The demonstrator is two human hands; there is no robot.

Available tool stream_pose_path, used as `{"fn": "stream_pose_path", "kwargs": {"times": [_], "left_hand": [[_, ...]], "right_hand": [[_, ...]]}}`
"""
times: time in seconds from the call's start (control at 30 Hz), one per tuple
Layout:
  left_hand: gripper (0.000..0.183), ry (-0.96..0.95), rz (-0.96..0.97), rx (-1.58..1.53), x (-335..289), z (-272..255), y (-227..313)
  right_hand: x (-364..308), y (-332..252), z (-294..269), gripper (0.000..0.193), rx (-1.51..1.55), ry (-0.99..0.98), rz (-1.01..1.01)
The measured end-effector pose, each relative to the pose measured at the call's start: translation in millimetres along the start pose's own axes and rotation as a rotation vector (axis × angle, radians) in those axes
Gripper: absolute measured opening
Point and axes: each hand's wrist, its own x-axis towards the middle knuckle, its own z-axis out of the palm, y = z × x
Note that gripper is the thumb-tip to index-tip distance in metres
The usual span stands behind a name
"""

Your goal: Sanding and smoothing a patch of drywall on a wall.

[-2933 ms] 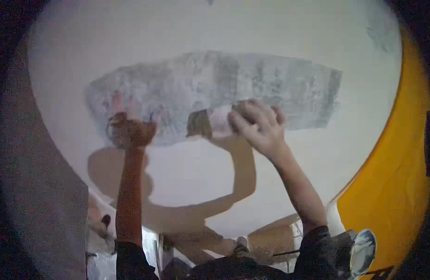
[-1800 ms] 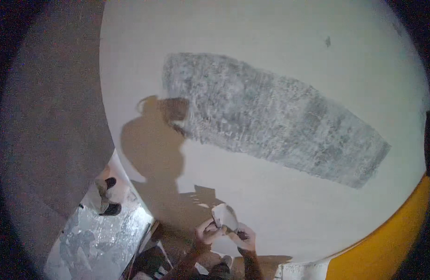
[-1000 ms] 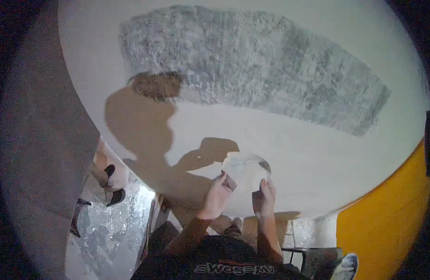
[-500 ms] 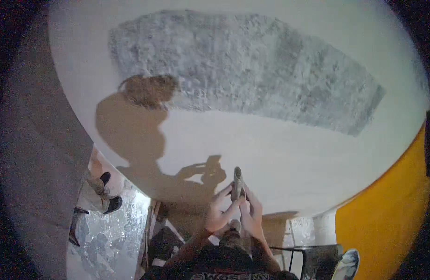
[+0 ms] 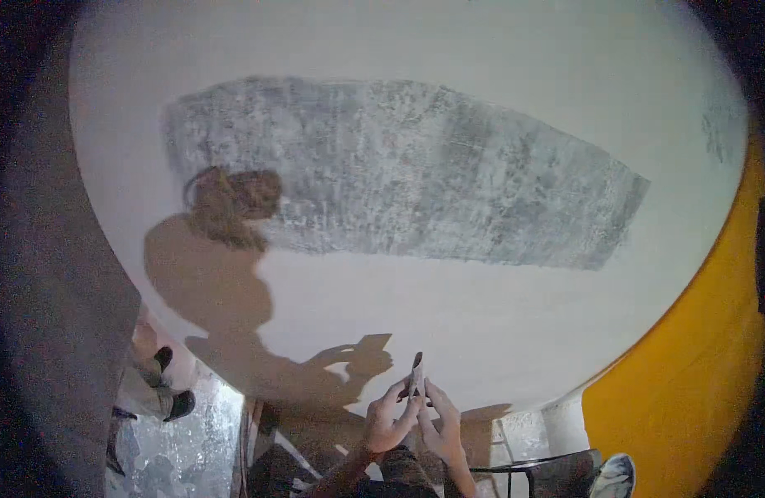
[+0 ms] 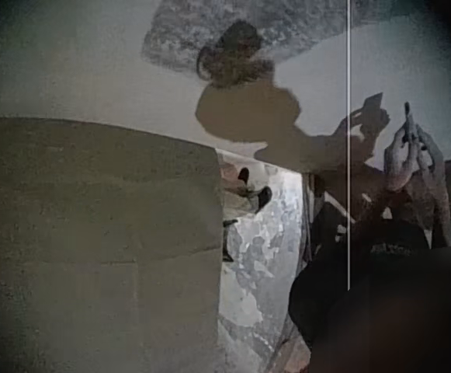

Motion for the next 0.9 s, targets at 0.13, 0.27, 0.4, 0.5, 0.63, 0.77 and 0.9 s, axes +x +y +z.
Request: {"fn": "stream_pose_path", "kwargs": {"times": [0.13,0.27,0.4,0.5,0.63,0.77,0.9], "left_hand": [[0.045,-0.07,-0.064,0.003,-2,4,-7],[0.044,-0.013,-0.424,-0.147,2,8,-10],[0.04,0.146,0.416,0.734,24,29,4],[0.048,-0.134,-0.075,0.31,37,57,28],[0.052,-0.542,-0.31,0.099,54,98,58],[0.058,-0.408,0.176,0.435,66,127,74],[0.059,-0.065,0.516,0.9,77,147,86]], "right_hand": [[2,12,-4,0.045,0.064,-0.013,0.003],[10,25,-5,0.056,0.06,-0.13,-0.088],[21,35,-24,0.059,0.077,-0.11,-0.148],[29,45,-57,0.064,-0.01,-0.024,-0.196],[34,59,-108,0.055,-0.009,0.143,-0.158],[40,64,-155,0.035,-0.099,0.228,-0.184],[53,58,-196,0.031,-0.403,0.178,-0.282]]}}
